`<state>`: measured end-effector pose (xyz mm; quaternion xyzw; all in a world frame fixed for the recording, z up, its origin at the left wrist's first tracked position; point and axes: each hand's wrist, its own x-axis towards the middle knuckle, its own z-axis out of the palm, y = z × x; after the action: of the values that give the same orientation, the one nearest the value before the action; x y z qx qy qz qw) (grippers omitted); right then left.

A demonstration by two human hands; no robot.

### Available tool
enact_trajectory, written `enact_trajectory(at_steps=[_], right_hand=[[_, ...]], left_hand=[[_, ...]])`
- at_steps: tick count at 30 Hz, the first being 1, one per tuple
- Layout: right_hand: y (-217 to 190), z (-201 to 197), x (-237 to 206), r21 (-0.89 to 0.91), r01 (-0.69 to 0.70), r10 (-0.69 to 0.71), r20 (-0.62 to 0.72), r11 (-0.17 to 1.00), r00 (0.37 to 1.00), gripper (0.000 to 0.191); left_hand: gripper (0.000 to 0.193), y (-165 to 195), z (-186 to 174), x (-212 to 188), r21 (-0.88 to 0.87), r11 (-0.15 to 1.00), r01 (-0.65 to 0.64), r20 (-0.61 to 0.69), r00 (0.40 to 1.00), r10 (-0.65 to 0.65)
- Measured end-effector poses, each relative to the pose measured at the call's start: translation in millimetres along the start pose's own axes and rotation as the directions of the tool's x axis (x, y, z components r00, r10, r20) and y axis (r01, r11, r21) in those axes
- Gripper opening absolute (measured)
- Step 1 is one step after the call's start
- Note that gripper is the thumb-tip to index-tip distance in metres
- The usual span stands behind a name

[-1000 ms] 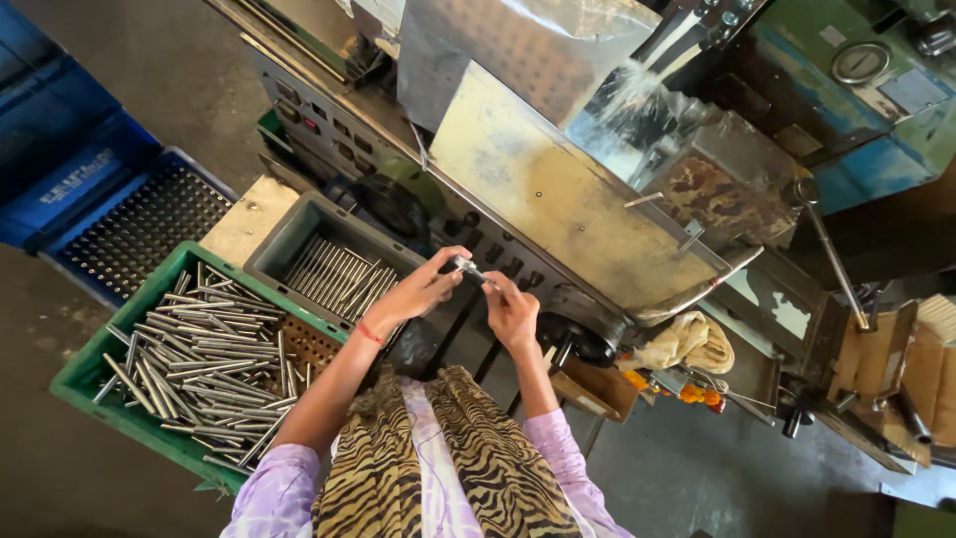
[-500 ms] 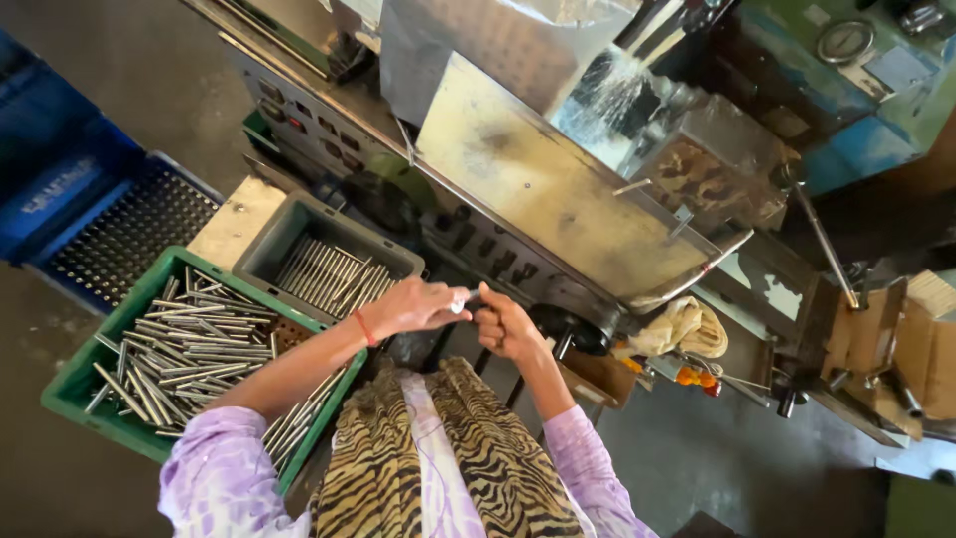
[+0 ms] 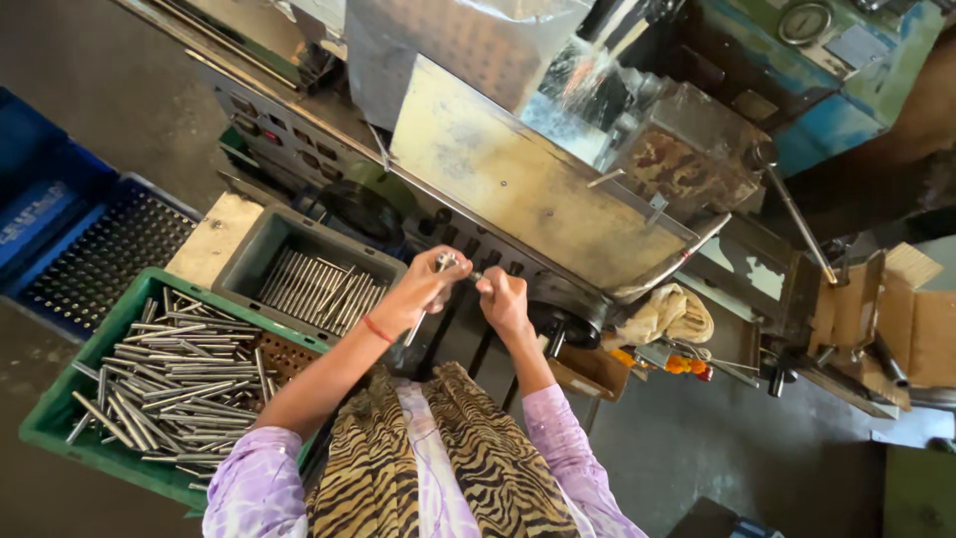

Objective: The person repeatedly picks metal rods from a green crate, inserts them into a grinding machine, and operates a lever to grind the rod ends. After each cycle, the person removes the rod and places it into a gray tray. The process is repeated continuously throughout the clip.

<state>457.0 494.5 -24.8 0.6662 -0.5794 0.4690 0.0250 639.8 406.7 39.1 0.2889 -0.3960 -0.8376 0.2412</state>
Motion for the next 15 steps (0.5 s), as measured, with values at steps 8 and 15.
enact_trajectory(at_steps=[8, 15], right_hand=[[11, -58, -11, -0.001, 0.095, -0.095, -0.033, 0.995, 0.995, 0.037], [-14, -124, -2, 0.099, -0.023, 0.034, -0.11, 0.995, 0.993, 0.043]], left_hand=[[0.02, -18, 68, -5, 0.36, 0.834, -0.419, -0.044, 0.885, 0.464], [0.018, -15, 125, -1, 0.243, 0.783, -0.573, 0.129, 0.819, 0.559]])
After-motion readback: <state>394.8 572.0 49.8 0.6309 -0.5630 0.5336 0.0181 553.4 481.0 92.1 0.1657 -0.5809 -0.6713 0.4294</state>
